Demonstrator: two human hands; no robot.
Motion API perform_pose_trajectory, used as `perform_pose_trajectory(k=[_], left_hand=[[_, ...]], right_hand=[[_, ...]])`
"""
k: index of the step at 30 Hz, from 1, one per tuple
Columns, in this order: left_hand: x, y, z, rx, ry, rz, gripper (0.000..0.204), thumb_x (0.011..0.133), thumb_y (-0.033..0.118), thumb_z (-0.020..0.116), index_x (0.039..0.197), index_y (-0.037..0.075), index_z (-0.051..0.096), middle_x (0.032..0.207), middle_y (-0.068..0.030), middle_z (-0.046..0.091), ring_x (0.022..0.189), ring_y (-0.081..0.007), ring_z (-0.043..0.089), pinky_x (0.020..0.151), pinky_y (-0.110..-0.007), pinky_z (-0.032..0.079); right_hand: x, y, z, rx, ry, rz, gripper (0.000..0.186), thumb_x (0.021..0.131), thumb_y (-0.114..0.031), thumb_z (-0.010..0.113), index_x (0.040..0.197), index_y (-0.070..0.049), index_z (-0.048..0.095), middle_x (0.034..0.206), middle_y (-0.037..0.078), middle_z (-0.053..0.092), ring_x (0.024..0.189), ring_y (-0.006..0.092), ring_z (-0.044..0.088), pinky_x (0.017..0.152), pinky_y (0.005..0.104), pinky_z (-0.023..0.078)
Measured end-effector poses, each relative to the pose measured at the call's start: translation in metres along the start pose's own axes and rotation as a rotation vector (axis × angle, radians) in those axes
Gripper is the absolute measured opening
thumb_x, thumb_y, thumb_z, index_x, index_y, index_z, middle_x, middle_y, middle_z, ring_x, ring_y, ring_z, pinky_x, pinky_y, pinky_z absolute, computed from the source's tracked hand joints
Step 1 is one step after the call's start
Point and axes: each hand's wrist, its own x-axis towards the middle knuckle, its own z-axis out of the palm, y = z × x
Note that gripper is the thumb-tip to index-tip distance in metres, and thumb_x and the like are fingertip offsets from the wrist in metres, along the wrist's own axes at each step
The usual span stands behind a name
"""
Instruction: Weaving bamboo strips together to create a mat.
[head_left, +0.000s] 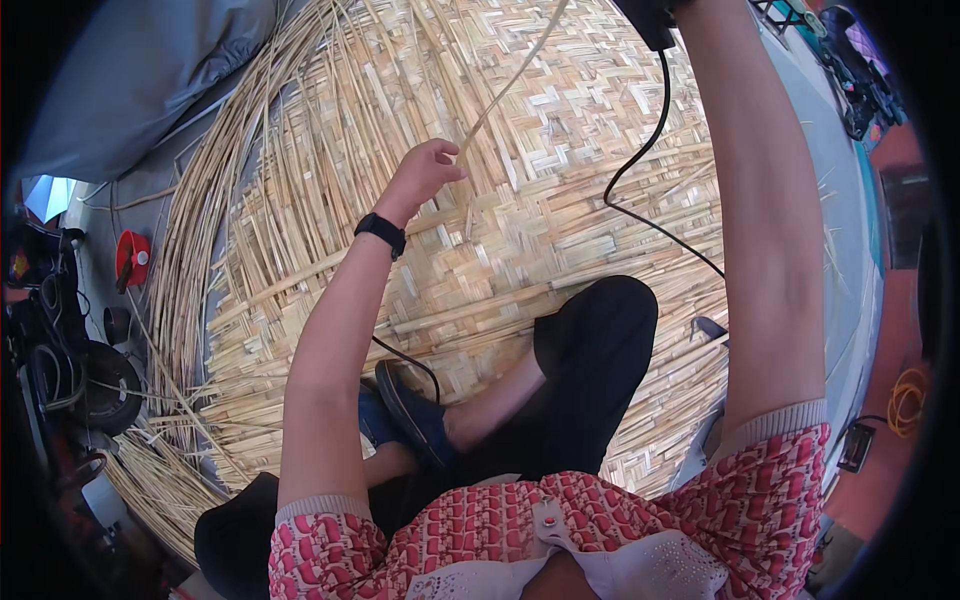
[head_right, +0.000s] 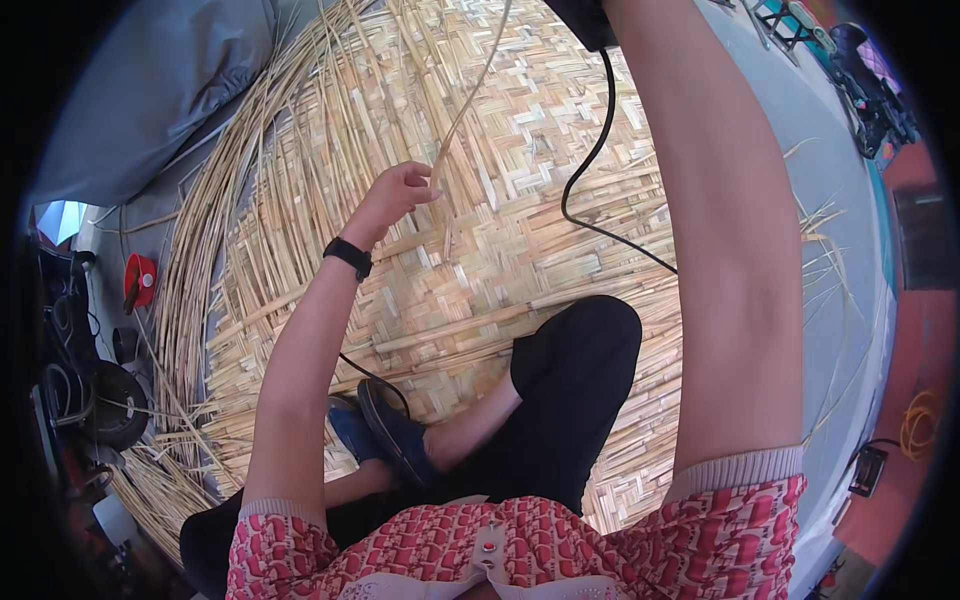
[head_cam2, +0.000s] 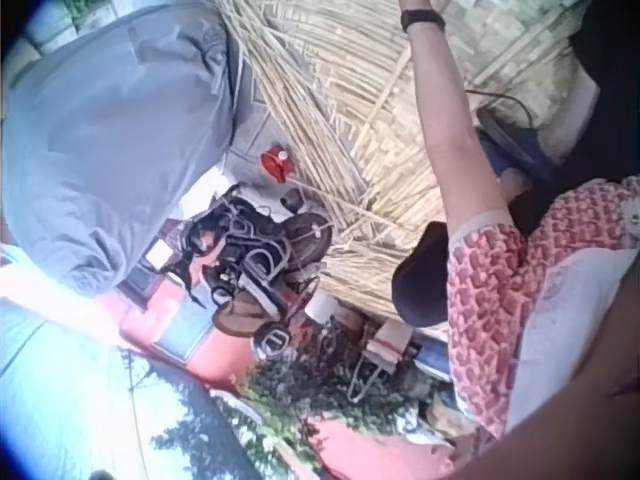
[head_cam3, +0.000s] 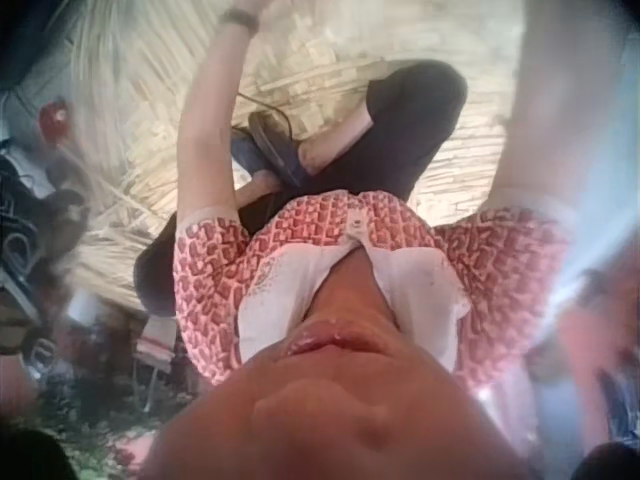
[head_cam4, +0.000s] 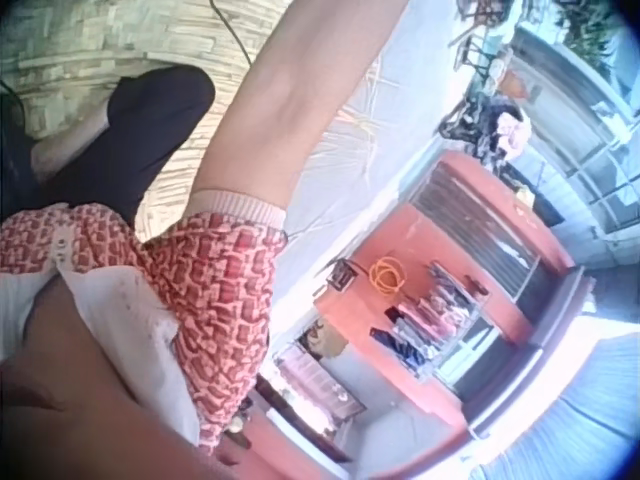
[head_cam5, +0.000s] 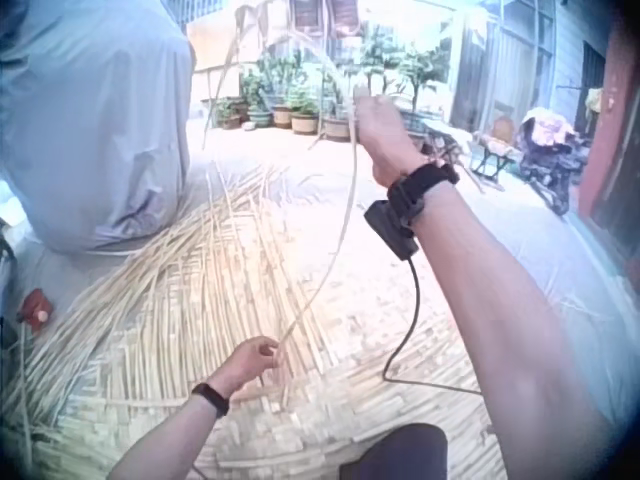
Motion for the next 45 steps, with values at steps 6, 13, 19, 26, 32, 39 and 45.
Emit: perform_pose_trajectory(k=[6,13,19,26,32,39,45], left_hand=[[0.013,-0.051,0.021,-0.308,-0.098,-0.405,0.028,0.084,0.010,0.073,0.111,0.004,0.064,0.090,-0.0018,0.065,0.075,-0.0095,0.062,0.066,-0.026,0.052],[0.013,-0.071,0.027,-0.414,0.084,-0.457,0.012,0.089,0.004,0.069,0.098,0.003,0.061,0.090,-0.0032,0.064,0.076,-0.0112,0.064,0.069,-0.025,0.056],[0.009,-0.073,0.021,-0.599,0.017,-0.391,0.013,0.089,0.001,0.069,0.092,0.005,0.057,0.090,-0.0044,0.065,0.077,-0.0121,0.066,0.073,-0.026,0.059],[0.000,-0.068,0.004,-0.616,0.052,-0.379,0.019,0.085,0.001,0.073,0.092,0.005,0.056,0.081,-0.0034,0.064,0.067,-0.0119,0.065,0.064,-0.024,0.058],[0.003,-0.065,0.011,-0.665,0.007,-0.276,0.016,0.087,-0.002,0.070,0.095,0.004,0.057,0.082,-0.0021,0.062,0.074,-0.0117,0.065,0.070,-0.025,0.059],[0.004,-0.069,0.009,-0.611,0.040,-0.302,0.013,0.089,-0.005,0.065,0.098,0.001,0.059,0.086,-0.0036,0.062,0.078,-0.0135,0.066,0.074,-0.027,0.061],[0.002,-0.063,0.016,-0.597,0.135,-0.329,0.014,0.088,-0.006,0.064,0.099,0.001,0.058,0.085,-0.0051,0.063,0.074,-0.0144,0.066,0.071,-0.027,0.060]], right_hand=[[-0.223,0.191,0.029,-0.175,-0.405,0.437,0.029,0.096,-0.018,0.060,0.122,-0.004,0.062,0.108,0.003,0.066,0.099,0.0121,0.062,0.083,0.0296,0.050],[-0.350,0.214,0.073,-0.134,-0.712,0.581,0.029,0.085,-0.017,0.072,0.101,0.003,0.059,0.088,0.017,0.069,0.078,0.0293,0.068,0.072,0.0376,0.054],[-0.365,0.214,0.081,-0.480,-0.673,0.486,0.041,0.078,-0.021,0.078,0.101,0.001,0.052,0.088,0.019,0.068,0.084,0.0373,0.068,0.071,0.0436,0.052],[-0.331,0.181,0.069,-0.305,-0.816,0.455,0.025,0.082,-0.022,0.076,0.096,-0.005,0.067,0.084,0.012,0.070,0.080,0.0265,0.068,0.072,0.0353,0.052],[-0.331,0.232,0.091,-0.163,-0.681,0.414,0.017,0.084,-0.019,0.071,0.086,-0.004,0.062,0.079,0.012,0.065,0.076,0.0293,0.065,0.069,0.0386,0.050],[-0.322,0.236,0.094,-0.352,-0.683,0.202,0.014,0.086,-0.019,0.066,0.088,-0.006,0.060,0.078,0.014,0.063,0.078,0.0343,0.062,0.070,0.0418,0.050],[-0.297,0.231,0.094,-0.265,-0.825,0.552,0.016,0.088,-0.022,0.063,0.089,-0.006,0.061,0.081,0.015,0.066,0.081,0.0345,0.064,0.072,0.0427,0.050]])
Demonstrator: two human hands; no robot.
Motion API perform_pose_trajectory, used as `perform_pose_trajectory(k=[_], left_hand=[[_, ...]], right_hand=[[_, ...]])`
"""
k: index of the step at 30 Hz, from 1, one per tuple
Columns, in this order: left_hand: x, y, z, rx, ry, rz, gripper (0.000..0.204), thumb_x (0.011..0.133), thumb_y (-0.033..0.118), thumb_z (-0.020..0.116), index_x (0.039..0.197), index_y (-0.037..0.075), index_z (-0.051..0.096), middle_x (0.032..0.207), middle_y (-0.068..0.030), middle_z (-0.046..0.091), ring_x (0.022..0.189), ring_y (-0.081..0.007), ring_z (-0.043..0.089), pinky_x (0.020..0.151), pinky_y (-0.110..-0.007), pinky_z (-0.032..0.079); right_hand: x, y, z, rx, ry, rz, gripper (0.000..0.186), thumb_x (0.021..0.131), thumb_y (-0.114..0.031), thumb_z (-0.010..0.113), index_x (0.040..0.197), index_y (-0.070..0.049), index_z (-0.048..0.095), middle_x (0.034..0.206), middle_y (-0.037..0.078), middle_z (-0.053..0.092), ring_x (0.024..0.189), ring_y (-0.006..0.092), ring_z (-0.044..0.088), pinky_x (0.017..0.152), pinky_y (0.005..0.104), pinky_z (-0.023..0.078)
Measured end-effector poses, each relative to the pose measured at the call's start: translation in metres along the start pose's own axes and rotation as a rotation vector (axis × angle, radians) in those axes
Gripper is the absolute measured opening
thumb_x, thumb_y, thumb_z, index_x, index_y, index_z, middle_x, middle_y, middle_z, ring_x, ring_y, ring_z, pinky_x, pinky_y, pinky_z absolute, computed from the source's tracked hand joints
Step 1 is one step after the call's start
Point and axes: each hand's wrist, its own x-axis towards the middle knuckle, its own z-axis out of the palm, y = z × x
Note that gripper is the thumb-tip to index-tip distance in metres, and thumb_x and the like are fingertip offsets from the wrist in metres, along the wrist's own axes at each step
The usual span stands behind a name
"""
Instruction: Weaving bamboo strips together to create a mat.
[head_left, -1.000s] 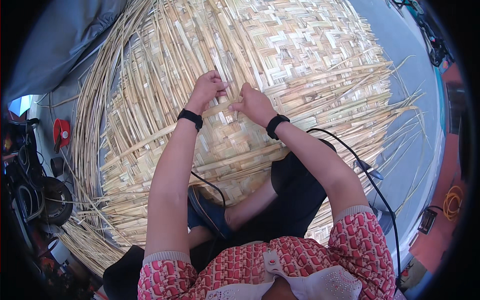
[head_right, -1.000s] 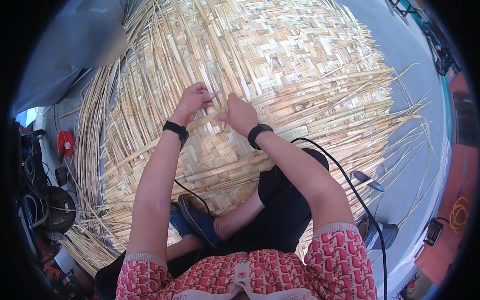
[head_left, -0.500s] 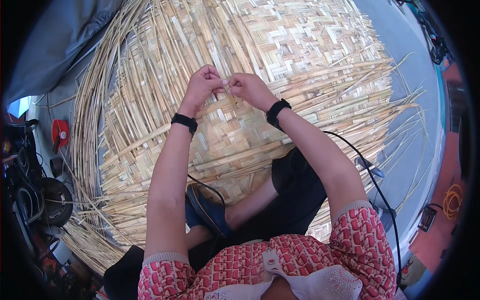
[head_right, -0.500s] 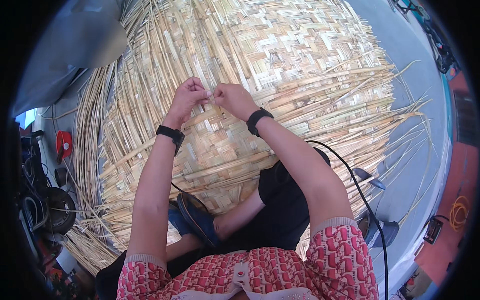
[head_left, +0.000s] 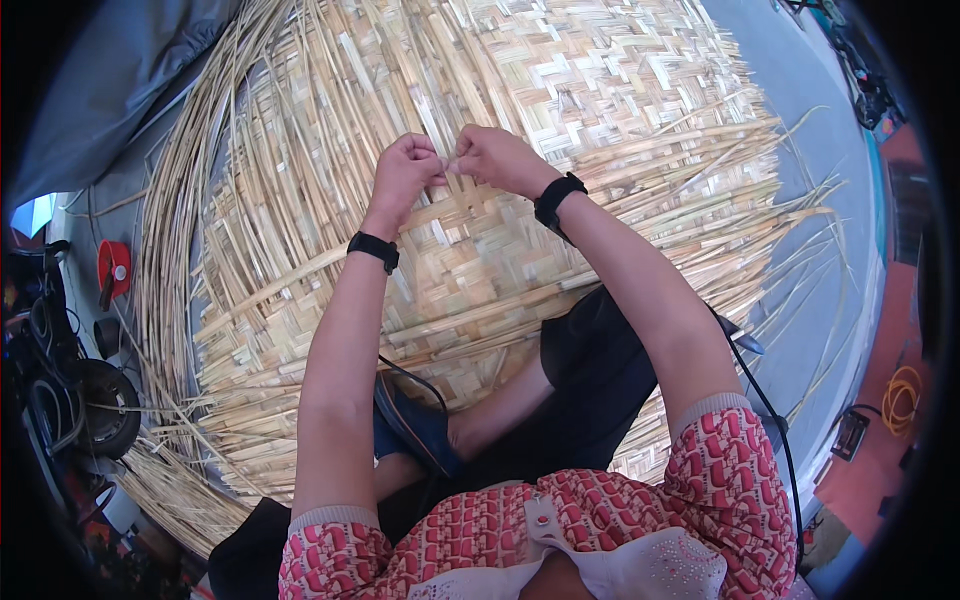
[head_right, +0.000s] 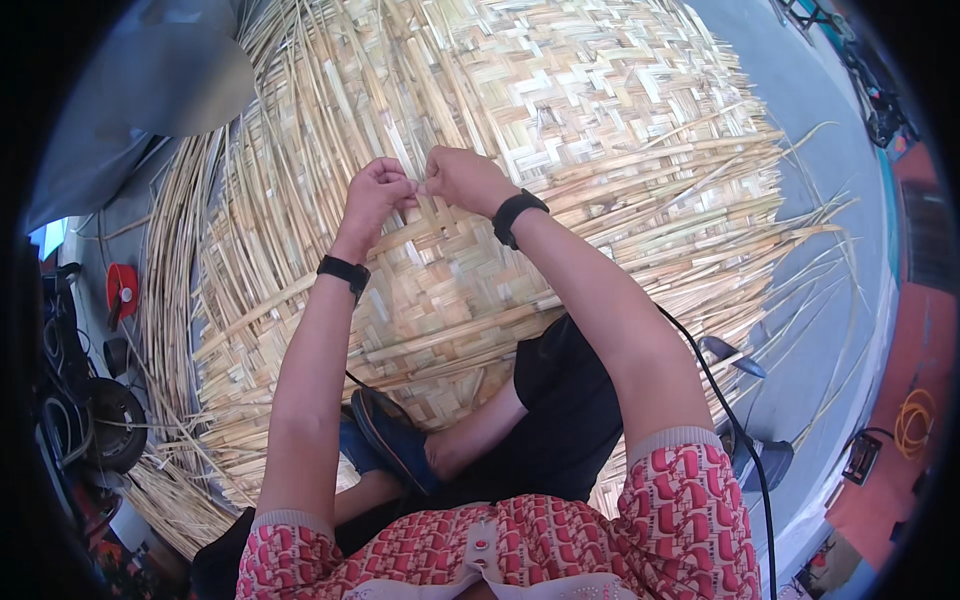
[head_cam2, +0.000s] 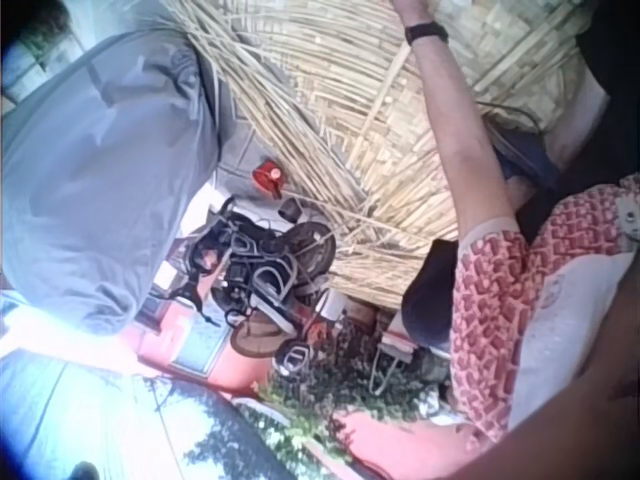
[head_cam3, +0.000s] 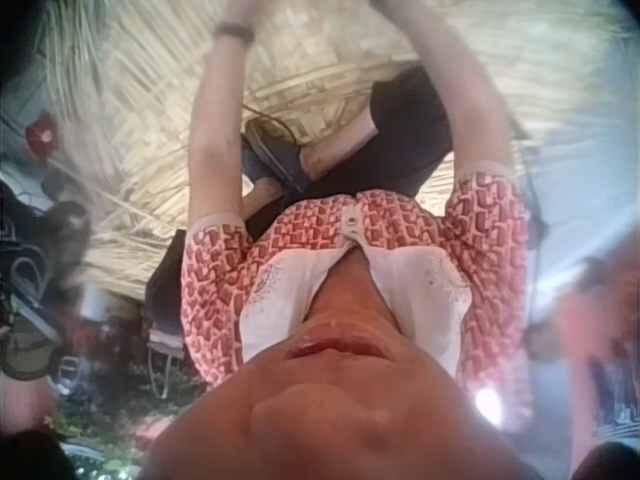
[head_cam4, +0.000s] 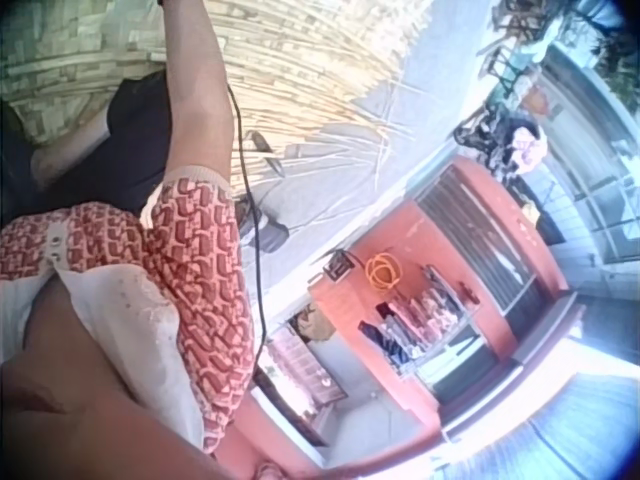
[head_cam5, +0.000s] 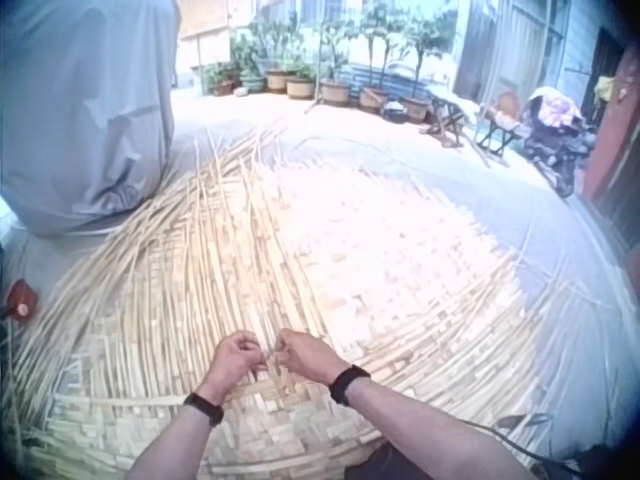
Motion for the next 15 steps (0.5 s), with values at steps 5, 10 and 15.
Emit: perform_pose_trajectory(k=[5,10,15], left_hand=[[-0.008,0.001,0.000,-0.015,-0.018,0.040,0.018,0.087,-0.008,0.061,0.104,-0.001,0.058,0.088,-0.0056,0.064,0.076,-0.0142,0.067,0.071,-0.027,0.059],[-0.010,0.005,-0.001,0.033,-0.071,0.055,0.023,0.088,-0.009,0.058,0.110,-0.003,0.060,0.087,-0.0043,0.064,0.078,-0.0138,0.067,0.068,-0.027,0.056],[0.002,-0.002,-0.004,0.891,0.165,0.143,0.025,0.084,-0.004,0.059,0.109,-0.001,0.062,0.084,-0.0016,0.061,0.073,-0.0115,0.062,0.064,-0.027,0.052]], right_hand=[[-0.005,0.013,0.023,-0.092,0.037,-0.153,0.016,0.088,-0.023,0.063,0.086,-0.007,0.061,0.078,0.014,0.065,0.078,0.0338,0.063,0.070,0.0430,0.049],[-0.010,0.004,0.030,-0.224,0.062,-0.187,0.012,0.087,-0.014,0.064,0.091,-0.005,0.057,0.084,0.013,0.061,0.081,0.0315,0.061,0.073,0.0388,0.049],[-0.022,0.003,0.033,-0.221,0.293,-0.145,0.007,0.089,-0.014,0.061,0.092,-0.009,0.057,0.092,0.009,0.062,0.084,0.0317,0.062,0.073,0.0420,0.049]])
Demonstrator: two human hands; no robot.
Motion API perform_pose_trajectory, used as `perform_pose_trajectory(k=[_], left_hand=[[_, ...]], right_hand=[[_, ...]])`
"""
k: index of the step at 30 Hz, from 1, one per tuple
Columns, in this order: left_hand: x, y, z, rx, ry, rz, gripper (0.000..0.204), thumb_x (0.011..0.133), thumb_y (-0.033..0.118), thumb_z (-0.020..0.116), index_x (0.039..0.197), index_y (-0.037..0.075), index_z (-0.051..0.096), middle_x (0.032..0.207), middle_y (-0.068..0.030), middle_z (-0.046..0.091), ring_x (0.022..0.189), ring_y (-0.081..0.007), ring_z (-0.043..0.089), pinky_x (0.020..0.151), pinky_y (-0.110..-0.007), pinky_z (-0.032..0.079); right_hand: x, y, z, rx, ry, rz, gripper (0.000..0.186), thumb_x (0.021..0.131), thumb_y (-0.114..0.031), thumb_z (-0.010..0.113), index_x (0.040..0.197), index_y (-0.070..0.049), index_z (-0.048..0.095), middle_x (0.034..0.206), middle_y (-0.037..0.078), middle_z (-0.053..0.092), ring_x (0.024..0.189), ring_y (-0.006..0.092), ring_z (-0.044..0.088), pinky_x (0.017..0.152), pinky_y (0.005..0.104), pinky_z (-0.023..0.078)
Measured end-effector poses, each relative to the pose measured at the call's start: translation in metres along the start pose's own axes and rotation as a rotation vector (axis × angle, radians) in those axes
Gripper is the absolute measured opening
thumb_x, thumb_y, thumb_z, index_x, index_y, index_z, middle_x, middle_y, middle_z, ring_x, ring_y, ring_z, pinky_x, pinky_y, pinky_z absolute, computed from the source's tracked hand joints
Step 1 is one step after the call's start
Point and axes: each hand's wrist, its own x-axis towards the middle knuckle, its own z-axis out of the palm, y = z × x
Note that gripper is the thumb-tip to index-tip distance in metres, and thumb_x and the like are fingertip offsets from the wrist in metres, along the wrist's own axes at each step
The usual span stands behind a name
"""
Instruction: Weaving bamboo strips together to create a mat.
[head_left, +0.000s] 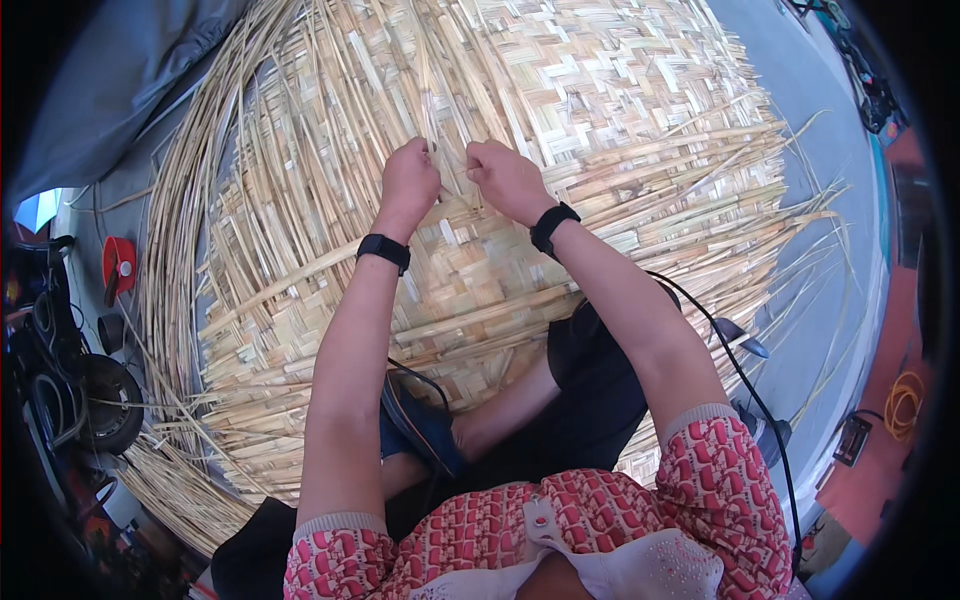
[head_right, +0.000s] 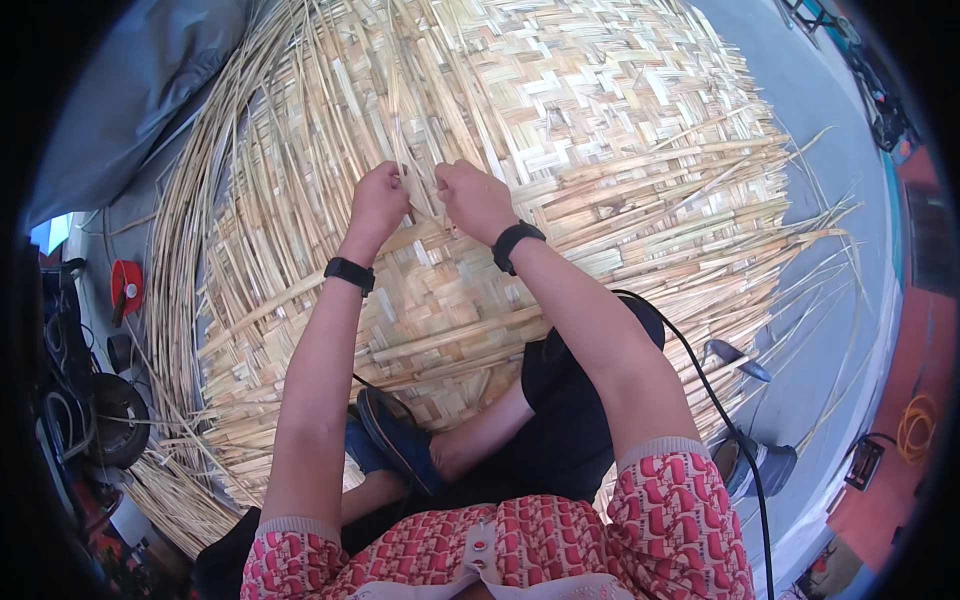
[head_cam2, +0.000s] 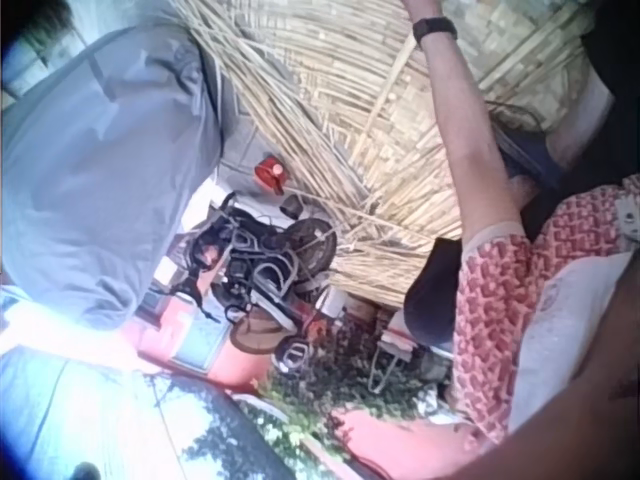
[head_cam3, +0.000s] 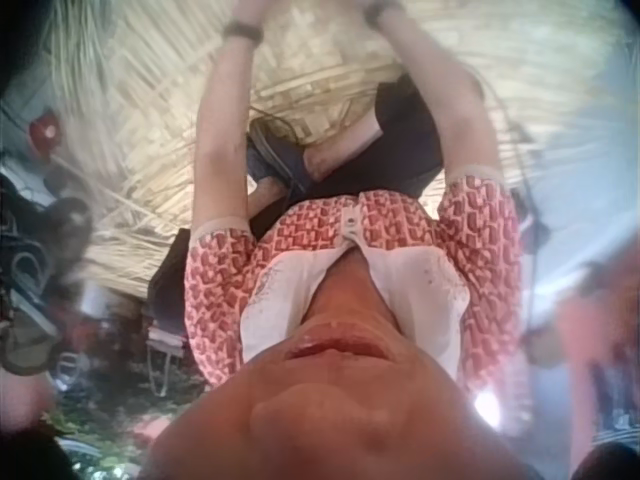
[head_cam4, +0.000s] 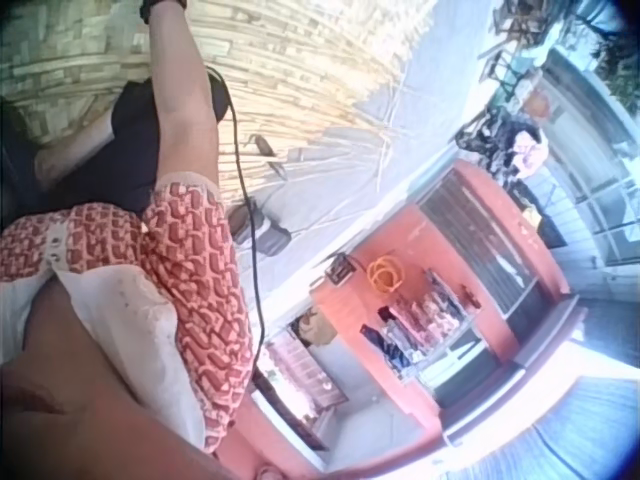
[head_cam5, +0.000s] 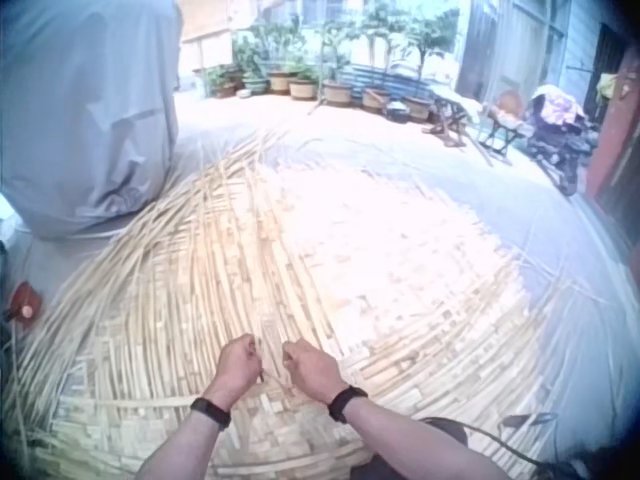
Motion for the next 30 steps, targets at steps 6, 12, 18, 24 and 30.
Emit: perform_pose_trajectory(k=[6,12,18,24,30], left_hand=[[-0.021,0.017,-0.005,-0.798,-0.235,-0.208,0.024,0.081,-0.001,0.062,0.105,0.002,0.060,0.090,-0.0027,0.065,0.078,-0.0113,0.062,0.068,-0.027,0.051],[-0.033,0.004,0.013,-0.774,-0.312,-0.170,0.026,0.077,-0.003,0.068,0.101,0.004,0.061,0.091,-0.0033,0.066,0.079,-0.0112,0.062,0.069,-0.026,0.051],[-0.030,0.014,0.024,-0.231,-0.019,-0.094,0.021,0.069,0.005,0.073,0.085,0.001,0.060,0.079,-0.0129,0.066,0.075,-0.0243,0.065,0.069,-0.034,0.051],[-0.028,0.029,0.026,-0.163,0.039,-0.098,0.026,0.071,0.008,0.070,0.094,0.000,0.061,0.089,-0.0191,0.069,0.087,-0.0372,0.067,0.077,-0.041,0.052],[-0.023,0.022,0.031,-0.202,0.028,-0.121,0.035,0.072,0.007,0.069,0.105,-0.001,0.062,0.096,-0.0186,0.070,0.092,-0.0347,0.068,0.080,-0.040,0.052]], right_hand=[[0.015,0.017,-0.010,0.160,-0.035,0.095,0.031,0.087,-0.027,0.071,0.096,0.000,0.057,0.093,0.015,0.065,0.086,0.0336,0.064,0.076,0.0396,0.051],[0.019,0.018,-0.017,0.220,-0.262,0.145,0.027,0.083,-0.020,0.077,0.090,-0.001,0.059,0.076,0.008,0.060,0.071,0.0228,0.057,0.068,0.0340,0.047],[-0.004,0.001,-0.047,0.469,-0.326,0.083,0.020,0.087,-0.009,0.073,0.079,-0.002,0.056,0.070,-0.002,0.052,0.067,0.0059,0.046,0.064,0.0254,0.042],[-0.016,0.012,-0.050,0.508,-0.277,0.050,0.018,0.086,-0.009,0.074,0.084,-0.001,0.058,0.069,0.000,0.054,0.068,0.0079,0.048,0.065,0.0265,0.043],[-0.017,-0.003,-0.055,0.520,-0.318,0.035,0.020,0.088,-0.011,0.073,0.083,-0.002,0.057,0.070,-0.002,0.053,0.069,0.0063,0.046,0.066,0.0253,0.043]])
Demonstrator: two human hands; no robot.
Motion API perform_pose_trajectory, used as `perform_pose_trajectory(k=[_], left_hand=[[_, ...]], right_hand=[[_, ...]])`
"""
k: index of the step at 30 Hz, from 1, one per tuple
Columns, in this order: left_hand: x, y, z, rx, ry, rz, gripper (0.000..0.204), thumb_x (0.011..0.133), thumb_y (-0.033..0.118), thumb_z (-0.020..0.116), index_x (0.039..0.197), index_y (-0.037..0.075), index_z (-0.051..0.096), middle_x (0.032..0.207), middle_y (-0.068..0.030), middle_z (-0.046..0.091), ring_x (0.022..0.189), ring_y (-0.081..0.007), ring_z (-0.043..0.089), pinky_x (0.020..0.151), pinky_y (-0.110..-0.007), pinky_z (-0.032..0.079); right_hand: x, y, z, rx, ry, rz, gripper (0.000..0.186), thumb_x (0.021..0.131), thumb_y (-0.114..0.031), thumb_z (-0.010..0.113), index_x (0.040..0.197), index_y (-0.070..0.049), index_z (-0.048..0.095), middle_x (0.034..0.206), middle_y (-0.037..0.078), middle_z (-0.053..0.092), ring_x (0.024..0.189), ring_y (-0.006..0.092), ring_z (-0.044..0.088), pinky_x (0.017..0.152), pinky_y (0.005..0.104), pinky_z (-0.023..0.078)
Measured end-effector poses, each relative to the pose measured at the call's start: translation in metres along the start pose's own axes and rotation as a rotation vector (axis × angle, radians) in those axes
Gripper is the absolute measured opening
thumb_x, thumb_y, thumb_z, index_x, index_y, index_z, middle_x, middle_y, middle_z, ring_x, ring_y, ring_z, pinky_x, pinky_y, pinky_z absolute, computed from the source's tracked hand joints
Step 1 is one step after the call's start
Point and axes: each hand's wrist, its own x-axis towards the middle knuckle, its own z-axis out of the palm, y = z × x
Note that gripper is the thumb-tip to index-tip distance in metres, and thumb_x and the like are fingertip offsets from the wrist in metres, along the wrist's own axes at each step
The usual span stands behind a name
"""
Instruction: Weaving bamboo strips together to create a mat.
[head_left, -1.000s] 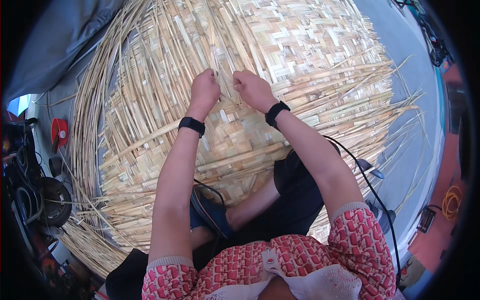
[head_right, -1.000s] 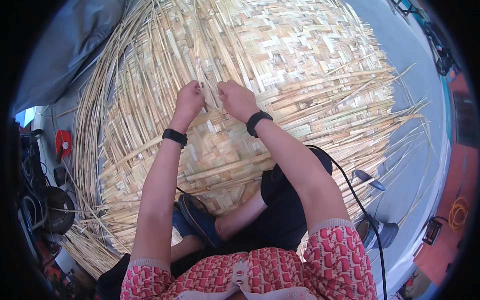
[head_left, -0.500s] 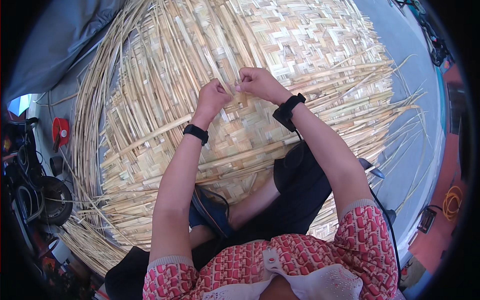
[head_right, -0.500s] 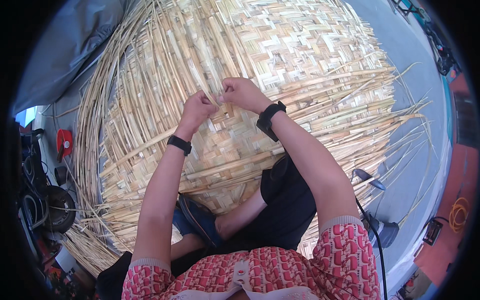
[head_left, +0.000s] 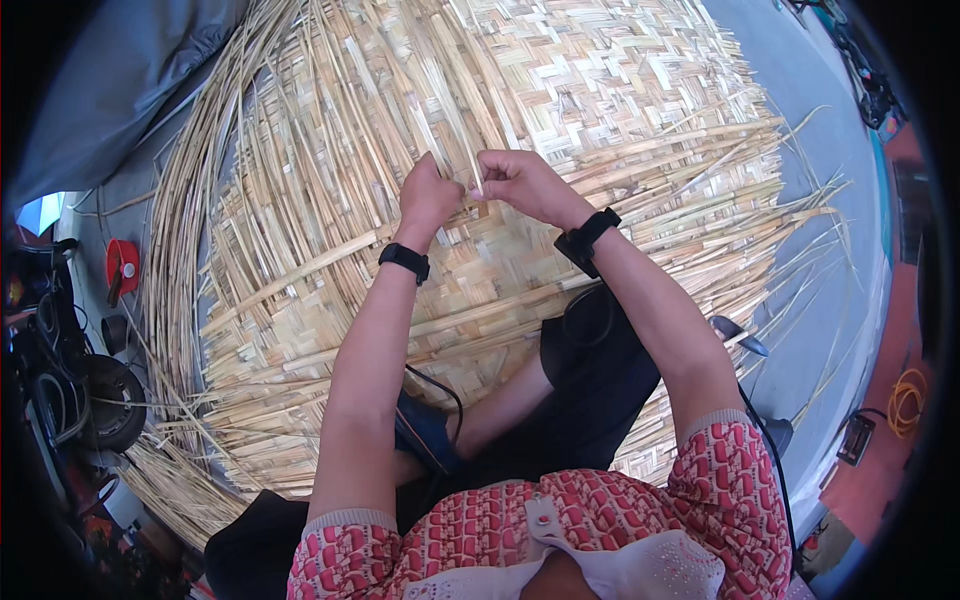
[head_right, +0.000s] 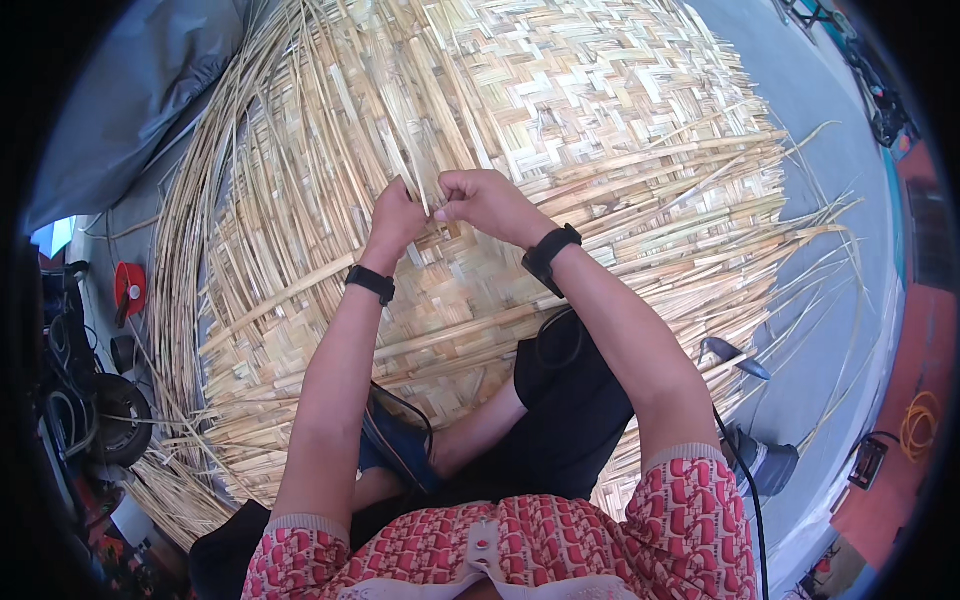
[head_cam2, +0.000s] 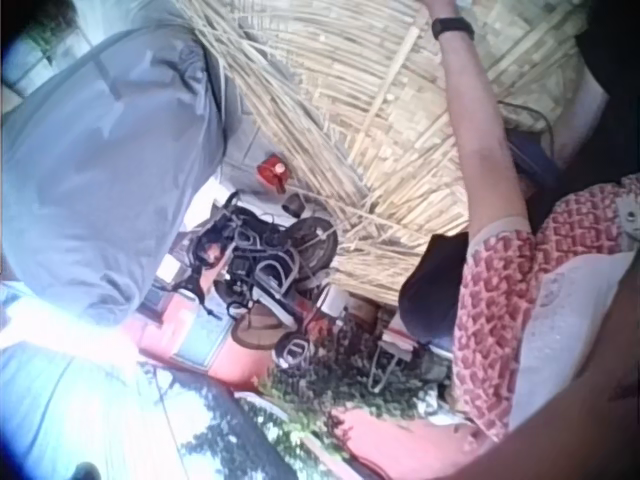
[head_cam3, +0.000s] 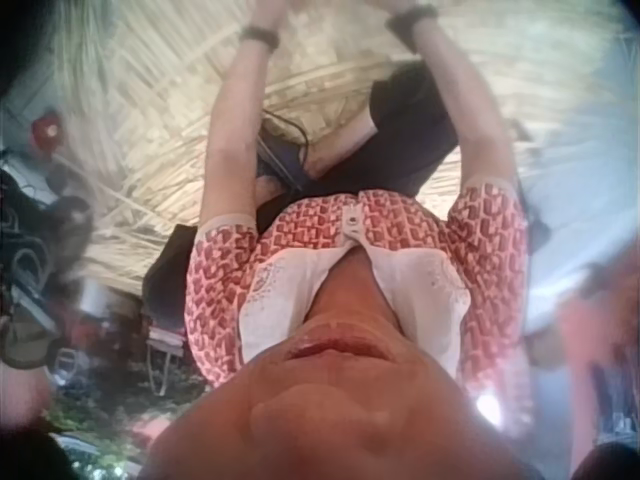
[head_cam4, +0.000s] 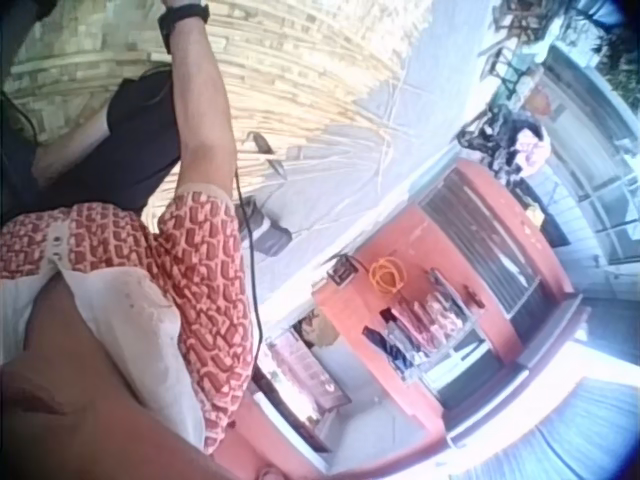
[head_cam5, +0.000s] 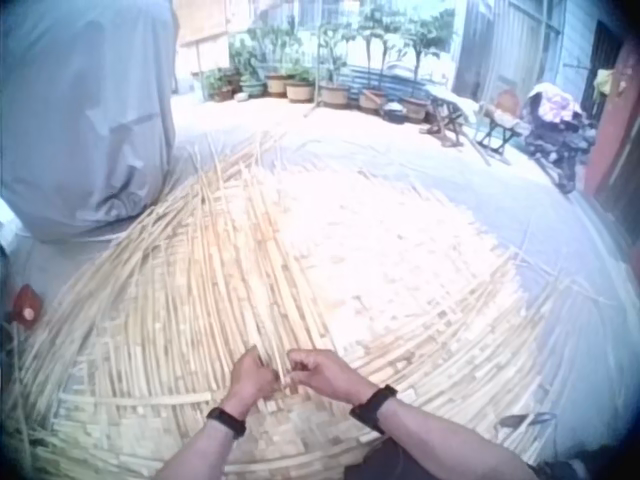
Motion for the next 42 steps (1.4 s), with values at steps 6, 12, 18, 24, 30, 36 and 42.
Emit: perform_pose_trajectory(k=[6,12,18,24,30,36,42], left_hand=[[-0.024,0.010,-0.022,-0.351,-0.275,-0.056,0.025,0.074,0.006,0.075,0.096,0.001,0.063,0.081,-0.0019,0.061,0.074,-0.0127,0.059,0.067,-0.027,0.048],[-0.019,0.002,-0.001,0.108,-0.092,0.130,0.029,0.076,0.015,0.083,0.090,0.000,0.063,0.083,-0.0078,0.068,0.078,-0.0129,0.066,0.068,-0.031,0.053],[-0.010,-0.015,0.011,-0.079,-0.099,0.053,0.023,0.070,0.009,0.078,0.086,-0.001,0.064,0.079,-0.0146,0.068,0.073,-0.0269,0.067,0.068,-0.038,0.053],[-0.013,-0.015,0.020,-0.152,-0.015,-0.026,0.018,0.074,0.006,0.075,0.086,0.000,0.064,0.076,-0.0100,0.068,0.070,-0.0206,0.067,0.063,-0.033,0.052],[-0.032,-0.012,-0.007,-0.167,0.142,0.110,0.026,0.078,0.009,0.076,0.097,0.000,0.062,0.076,-0.0038,0.061,0.067,-0.0138,0.058,0.064,-0.029,0.050],[-0.084,-0.041,-0.023,-0.790,0.152,-0.415,0.026,0.091,0.011,0.066,0.109,-0.003,0.055,0.094,-0.0119,0.063,0.078,-0.0184,0.063,0.068,-0.030,0.055],[-0.117,-0.117,-0.061,-1.405,0.476,-0.287,0.052,0.105,0.027,0.045,0.139,-0.012,0.038,0.139,-0.0231,0.047,0.134,-0.0302,0.044,0.118,-0.038,0.036]], right_hand=[[0.000,0.010,-0.004,0.018,0.028,-0.013,0.018,0.085,-0.010,0.074,0.085,0.000,0.058,0.069,0.004,0.058,0.066,0.0100,0.051,0.065,0.0284,0.045],[-0.002,0.003,-0.001,-0.053,0.008,0.015,0.015,0.086,-0.007,0.071,0.084,-0.001,0.058,0.070,0.003,0.059,0.067,0.0113,0.054,0.067,0.0280,0.046],[-0.010,0.013,0.007,-0.016,0.058,-0.034,0.015,0.082,-0.010,0.072,0.084,-0.002,0.059,0.070,0.009,0.062,0.064,0.0195,0.059,0.064,0.0328,0.046],[-0.007,0.001,0.008,-0.176,0.004,0.002,0.014,0.086,-0.011,0.071,0.092,-0.002,0.063,0.074,0.006,0.064,0.069,0.0146,0.059,0.068,0.0295,0.048],[0.011,0.010,-0.025,-0.011,0.139,0.007,0.021,0.092,-0.021,0.069,0.104,-0.005,0.066,0.096,0.006,0.068,0.093,0.0170,0.064,0.082,0.0301,0.050],[-0.019,0.046,-0.129,-0.998,0.039,0.308,0.025,0.091,-0.039,0.062,0.096,-0.016,0.071,0.099,0.009,0.071,0.093,0.0312,0.067,0.078,0.0448,0.051],[0.000,0.091,-0.082,-0.734,0.092,0.105,0.027,0.086,-0.047,0.065,0.085,-0.020,0.065,0.080,0.002,0.068,0.082,0.0239,0.065,0.085,0.0408,0.043]])
